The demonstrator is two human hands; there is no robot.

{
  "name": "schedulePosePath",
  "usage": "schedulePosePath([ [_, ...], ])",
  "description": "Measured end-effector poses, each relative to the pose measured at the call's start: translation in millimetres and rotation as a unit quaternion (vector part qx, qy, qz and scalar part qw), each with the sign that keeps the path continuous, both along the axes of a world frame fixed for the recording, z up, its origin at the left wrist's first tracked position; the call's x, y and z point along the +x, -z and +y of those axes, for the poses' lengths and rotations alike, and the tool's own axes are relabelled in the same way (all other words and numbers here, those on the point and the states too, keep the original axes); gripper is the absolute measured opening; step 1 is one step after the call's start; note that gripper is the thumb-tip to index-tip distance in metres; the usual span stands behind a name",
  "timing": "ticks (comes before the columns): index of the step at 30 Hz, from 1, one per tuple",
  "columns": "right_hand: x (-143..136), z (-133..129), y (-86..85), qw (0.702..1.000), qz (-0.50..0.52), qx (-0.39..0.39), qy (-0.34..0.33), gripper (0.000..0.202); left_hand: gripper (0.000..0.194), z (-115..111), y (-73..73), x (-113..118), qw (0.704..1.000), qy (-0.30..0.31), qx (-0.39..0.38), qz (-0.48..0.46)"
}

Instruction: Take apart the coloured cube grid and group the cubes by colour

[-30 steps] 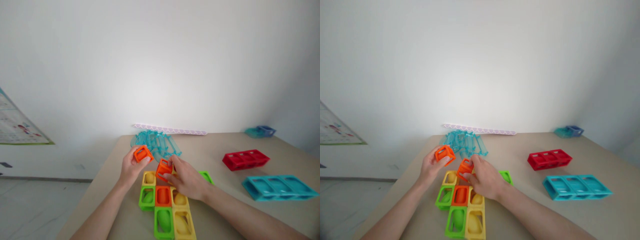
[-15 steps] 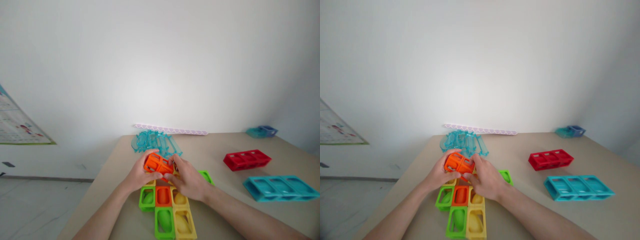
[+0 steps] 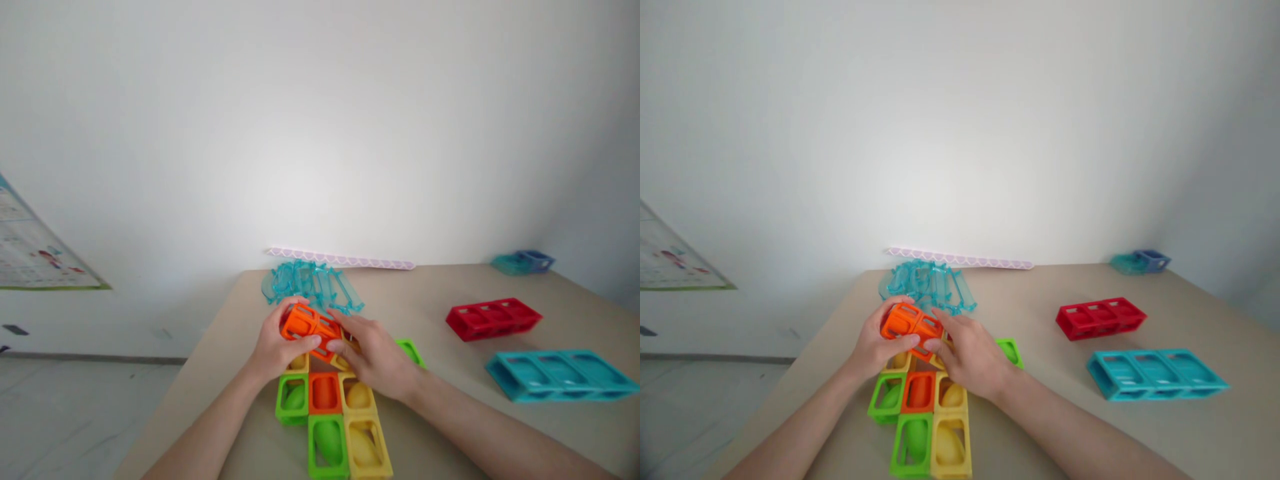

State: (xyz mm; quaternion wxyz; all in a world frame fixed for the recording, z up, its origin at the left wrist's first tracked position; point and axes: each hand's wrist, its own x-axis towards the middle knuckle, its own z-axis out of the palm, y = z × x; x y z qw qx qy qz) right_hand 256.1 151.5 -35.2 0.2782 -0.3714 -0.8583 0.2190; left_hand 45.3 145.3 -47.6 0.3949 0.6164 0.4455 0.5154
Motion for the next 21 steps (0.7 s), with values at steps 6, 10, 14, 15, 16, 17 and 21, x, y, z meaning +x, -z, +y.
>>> schedulePosePath([
  [6, -1, 3, 2.0, 1.000, -0.001, -0.019, 0.016, 0.064, 0.045, 5, -4.7, -6, 0.992, -0.106, 0.050, -0.053],
  [10, -1, -1, -6.1, 0.997, -0.062, 0.026, -0.044, 0.030, 0.045, 11, -1.7, -10, 0.971, -0.162, 0.081, -0.158],
  [14, -3, -11, -16.7, 0.985, -0.124, 0.062, -0.106, 0.035, 0.046, 7, 5.1, -1, 0.977, -0.125, 0.049, -0.168],
  [15, -4, -14, -18.3, 0.983, -0.128, 0.063, -0.112, 0.037, 0.046, 5, 5.6, 2, 0.980, -0.116, 0.037, -0.155],
  [16, -5, -17, -19.2, 0.983, -0.131, 0.060, -0.117, 0.038, 0.046, 3, 5.4, 5, 0.983, -0.111, 0.028, -0.144],
  [17, -6, -19, -19.6, 0.983, -0.132, 0.055, -0.118, 0.037, 0.045, 1, 4.8, 8, 0.985, -0.108, 0.020, -0.134],
  [21, -9, -20, -17.3, 0.984, -0.128, 0.019, -0.119, 0.028, 0.044, -2, 0.7, 16, 0.985, -0.107, -0.010, -0.132],
])
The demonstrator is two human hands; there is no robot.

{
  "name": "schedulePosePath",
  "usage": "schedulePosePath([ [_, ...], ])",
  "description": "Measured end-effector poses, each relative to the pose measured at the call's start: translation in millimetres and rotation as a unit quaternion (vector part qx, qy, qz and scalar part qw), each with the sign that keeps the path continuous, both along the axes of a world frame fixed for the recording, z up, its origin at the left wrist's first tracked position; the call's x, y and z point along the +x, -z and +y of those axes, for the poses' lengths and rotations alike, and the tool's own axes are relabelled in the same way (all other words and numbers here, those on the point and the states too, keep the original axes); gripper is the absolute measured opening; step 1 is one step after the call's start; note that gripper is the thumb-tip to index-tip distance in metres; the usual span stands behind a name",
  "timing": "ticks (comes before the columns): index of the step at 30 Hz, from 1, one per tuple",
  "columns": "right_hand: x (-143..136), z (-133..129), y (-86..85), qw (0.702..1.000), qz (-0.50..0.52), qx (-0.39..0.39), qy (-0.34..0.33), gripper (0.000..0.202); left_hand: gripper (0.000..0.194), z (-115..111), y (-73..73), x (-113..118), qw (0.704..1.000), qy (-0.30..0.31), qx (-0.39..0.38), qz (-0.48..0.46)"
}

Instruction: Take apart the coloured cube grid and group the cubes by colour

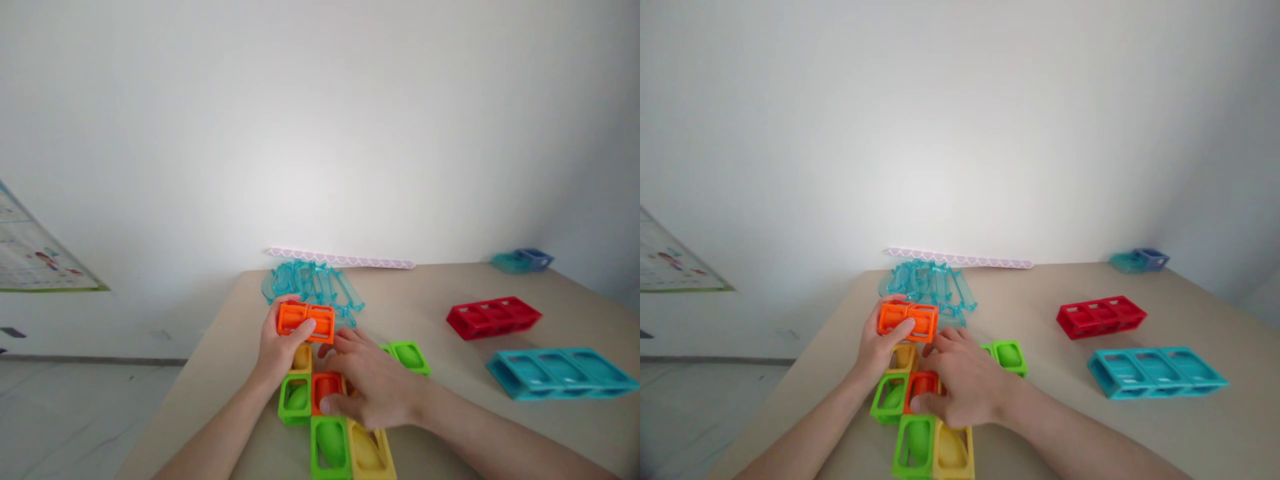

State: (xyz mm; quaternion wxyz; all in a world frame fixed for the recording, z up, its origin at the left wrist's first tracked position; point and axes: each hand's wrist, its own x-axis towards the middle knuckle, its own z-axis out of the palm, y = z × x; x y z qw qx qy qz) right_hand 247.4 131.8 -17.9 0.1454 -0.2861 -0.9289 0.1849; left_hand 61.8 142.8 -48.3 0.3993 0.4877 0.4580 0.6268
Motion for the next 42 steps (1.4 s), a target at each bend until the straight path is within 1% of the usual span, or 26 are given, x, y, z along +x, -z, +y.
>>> schedulePosePath([
  [5, 0, 5, 3.6, 0.999, 0.015, -0.043, -0.005, 0.036, 0.048, -1, -1.7, 2, 0.999, 0.006, -0.044, -0.019],
  [10, 0, 5, 7.7, 0.997, 0.055, -0.052, 0.008, 0.040, 0.049, -2, -2.9, 1, 0.999, 0.004, -0.043, -0.017],
  [14, -1, 6, 10.5, 0.989, 0.115, -0.092, -0.006, 0.041, 0.051, 0, -4.3, 0, 0.998, -0.005, -0.053, -0.031],
  [17, -1, 6, 10.9, 0.977, 0.165, -0.134, -0.023, 0.044, 0.051, 0, -4.8, 0, 0.998, -0.018, -0.054, -0.032],
  [20, -2, 4, 11.2, 0.963, 0.207, -0.170, -0.025, 0.042, 0.051, 0, -4.6, -1, 0.998, -0.023, -0.043, -0.030],
  [24, -2, 2, 12.3, 0.920, 0.305, -0.248, -0.003, 0.035, 0.049, -1, -3.8, -3, 0.999, -0.004, -0.034, -0.035],
  [26, -2, 1, 11.2, 0.908, 0.322, -0.266, 0.011, 0.033, 0.048, -1, -3.3, -3, 0.999, -0.003, -0.033, -0.036],
  [28, -1, -1, 7.4, 0.922, 0.304, -0.237, 0.030, 0.030, 0.048, -1, -2.5, -3, 0.999, -0.008, -0.026, -0.030],
  [31, -1, -8, -3.0, 0.959, 0.253, -0.125, 0.041, 0.022, 0.049, -1, -0.7, -2, 1.000, -0.013, -0.015, -0.005],
  [32, 0, -10, -6.9, 0.966, 0.239, -0.088, 0.039, 0.021, 0.049, -1, -0.1, -1, 1.000, -0.015, -0.013, 0.003],
  [34, 1, -14, -13.1, 0.972, 0.229, -0.043, 0.041, 0.020, 0.049, -1, 0.8, 0, 1.000, -0.019, -0.012, 0.009],
  [37, 4, -15, -17.5, 0.964, 0.250, -0.023, 0.086, 0.021, 0.048, -1, 1.3, 0, 1.000, -0.012, -0.001, -0.012],
  [39, 8, -11, -18.7, 0.956, 0.266, -0.033, 0.121, 0.024, 0.048, 0, 1.0, -3, 0.999, -0.004, 0.019, -0.045],
  [42, 15, -3, -22.6, 0.954, 0.266, -0.044, 0.129, 0.028, 0.051, 2, -0.2, -9, 0.994, -0.003, 0.059, -0.095],
])
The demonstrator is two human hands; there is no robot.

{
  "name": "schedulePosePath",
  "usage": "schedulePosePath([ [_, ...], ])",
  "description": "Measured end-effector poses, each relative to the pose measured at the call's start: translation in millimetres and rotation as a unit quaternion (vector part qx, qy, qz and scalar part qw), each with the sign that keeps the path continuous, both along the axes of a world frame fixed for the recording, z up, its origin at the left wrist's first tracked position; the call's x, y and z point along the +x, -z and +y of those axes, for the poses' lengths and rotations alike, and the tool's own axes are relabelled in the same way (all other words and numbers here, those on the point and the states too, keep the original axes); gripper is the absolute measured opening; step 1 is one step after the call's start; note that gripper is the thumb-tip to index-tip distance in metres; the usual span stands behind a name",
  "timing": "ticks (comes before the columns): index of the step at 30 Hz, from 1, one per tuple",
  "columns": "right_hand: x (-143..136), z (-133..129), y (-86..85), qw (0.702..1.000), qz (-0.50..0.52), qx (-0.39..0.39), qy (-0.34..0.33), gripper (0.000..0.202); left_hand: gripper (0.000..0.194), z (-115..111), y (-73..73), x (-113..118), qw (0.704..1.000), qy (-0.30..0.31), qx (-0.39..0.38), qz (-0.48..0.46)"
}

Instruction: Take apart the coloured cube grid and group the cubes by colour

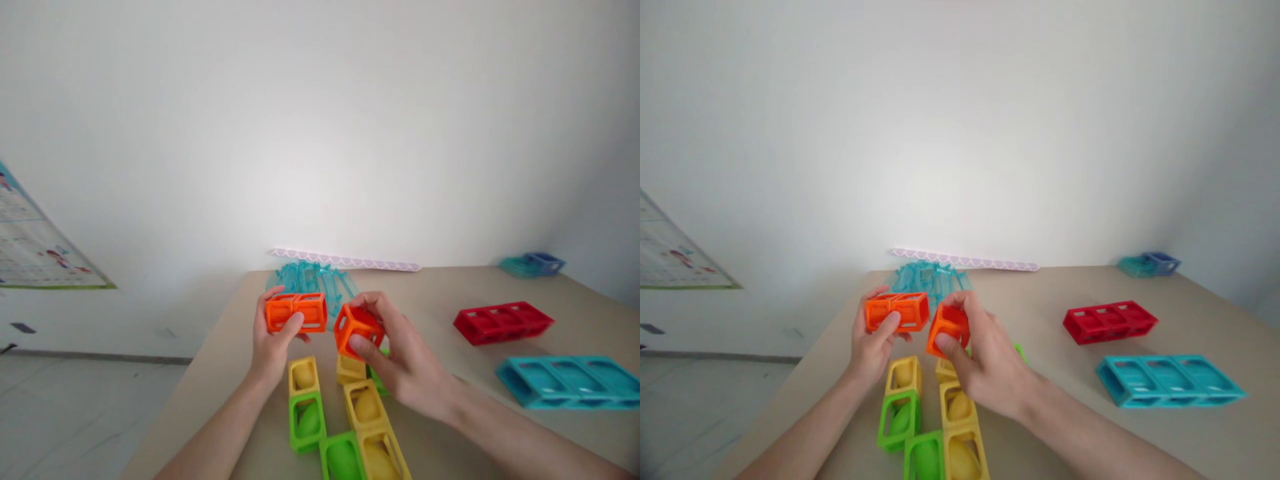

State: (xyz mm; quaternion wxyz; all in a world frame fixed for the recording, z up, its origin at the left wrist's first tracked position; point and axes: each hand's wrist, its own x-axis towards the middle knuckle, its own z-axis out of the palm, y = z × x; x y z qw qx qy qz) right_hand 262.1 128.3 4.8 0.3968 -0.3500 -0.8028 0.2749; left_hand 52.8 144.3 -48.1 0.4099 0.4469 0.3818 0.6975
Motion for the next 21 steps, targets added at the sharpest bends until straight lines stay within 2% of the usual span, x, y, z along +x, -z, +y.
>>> schedulePosePath([
  [4, 4.8, 4.6, -7.0, 0.998, -0.052, 0.017, -0.004, 0.056, 0.055, -1.7, -0.4, -2.1, 0.999, 0.013, 0.028, -0.014],
  [7, 4.9, 4.0, -7.4, 0.996, -0.091, 0.007, -0.010, 0.077, 0.053, -5.1, 1.1, 0.8, 0.999, 0.031, 0.031, 0.031],
  [9, 4.9, 4.2, -5.3, 0.994, -0.108, 0.016, -0.005, 0.084, 0.052, -6.8, 1.7, 1.8, 0.997, 0.029, 0.034, 0.067],
  [17, 7.6, 9.5, -8.0, 0.992, -0.063, 0.095, 0.048, 0.072, 0.053, -7.6, -1.8, -1.9, 0.990, 0.026, 0.053, 0.132],
  [21, 7.8, 10.2, -7.4, 0.987, -0.101, 0.121, 0.026, 0.072, 0.050, -4.5, 0.5, -1.7, 0.994, 0.029, 0.049, 0.097],
])
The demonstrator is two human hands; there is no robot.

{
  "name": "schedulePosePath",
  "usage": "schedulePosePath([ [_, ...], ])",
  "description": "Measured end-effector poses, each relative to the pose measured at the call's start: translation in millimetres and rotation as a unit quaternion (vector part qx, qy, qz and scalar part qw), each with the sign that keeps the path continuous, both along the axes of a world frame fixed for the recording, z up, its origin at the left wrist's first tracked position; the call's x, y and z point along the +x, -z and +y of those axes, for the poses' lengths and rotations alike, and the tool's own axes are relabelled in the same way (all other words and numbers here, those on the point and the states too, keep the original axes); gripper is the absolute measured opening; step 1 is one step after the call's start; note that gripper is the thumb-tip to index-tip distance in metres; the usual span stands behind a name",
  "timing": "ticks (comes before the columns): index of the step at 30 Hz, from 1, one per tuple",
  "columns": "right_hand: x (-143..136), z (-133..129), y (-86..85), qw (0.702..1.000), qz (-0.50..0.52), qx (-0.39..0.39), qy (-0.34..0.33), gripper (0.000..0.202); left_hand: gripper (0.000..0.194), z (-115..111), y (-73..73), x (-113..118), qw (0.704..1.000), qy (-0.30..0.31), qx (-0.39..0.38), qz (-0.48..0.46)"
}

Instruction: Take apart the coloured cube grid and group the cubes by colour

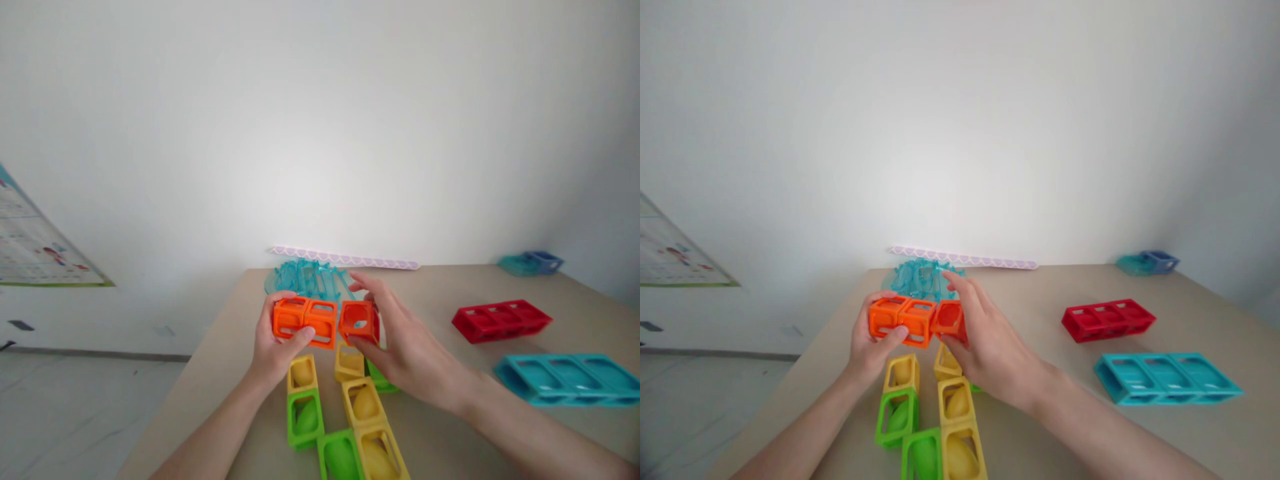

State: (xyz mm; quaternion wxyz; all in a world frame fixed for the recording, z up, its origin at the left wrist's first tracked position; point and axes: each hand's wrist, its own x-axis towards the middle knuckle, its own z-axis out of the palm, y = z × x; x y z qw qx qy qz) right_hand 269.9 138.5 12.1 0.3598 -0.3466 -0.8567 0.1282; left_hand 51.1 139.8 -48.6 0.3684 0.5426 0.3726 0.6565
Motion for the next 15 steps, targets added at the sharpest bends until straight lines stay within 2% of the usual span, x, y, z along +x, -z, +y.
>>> schedulePosePath([
  [4, -1.3, 1.0, 6.3, 0.996, -0.079, 0.017, -0.044, 0.081, 0.047, 1.8, 0.9, -0.4, 0.998, -0.008, -0.012, -0.059],
  [7, -1.7, 1.0, 6.6, 0.995, -0.088, 0.000, -0.052, 0.087, 0.050, -0.6, -0.5, 0.6, 1.000, -0.021, -0.005, 0.010],
  [10, -0.9, 0.0, 2.7, 0.996, -0.088, -0.005, -0.033, 0.088, 0.053, -3.1, -0.4, 3.0, 0.995, -0.016, 0.005, 0.102],
  [15, 0.8, -1.5, -1.5, 0.997, -0.077, 0.009, -0.028, 0.084, 0.052, -0.5, 0.5, 3.5, 0.993, -0.015, -0.005, 0.113],
])
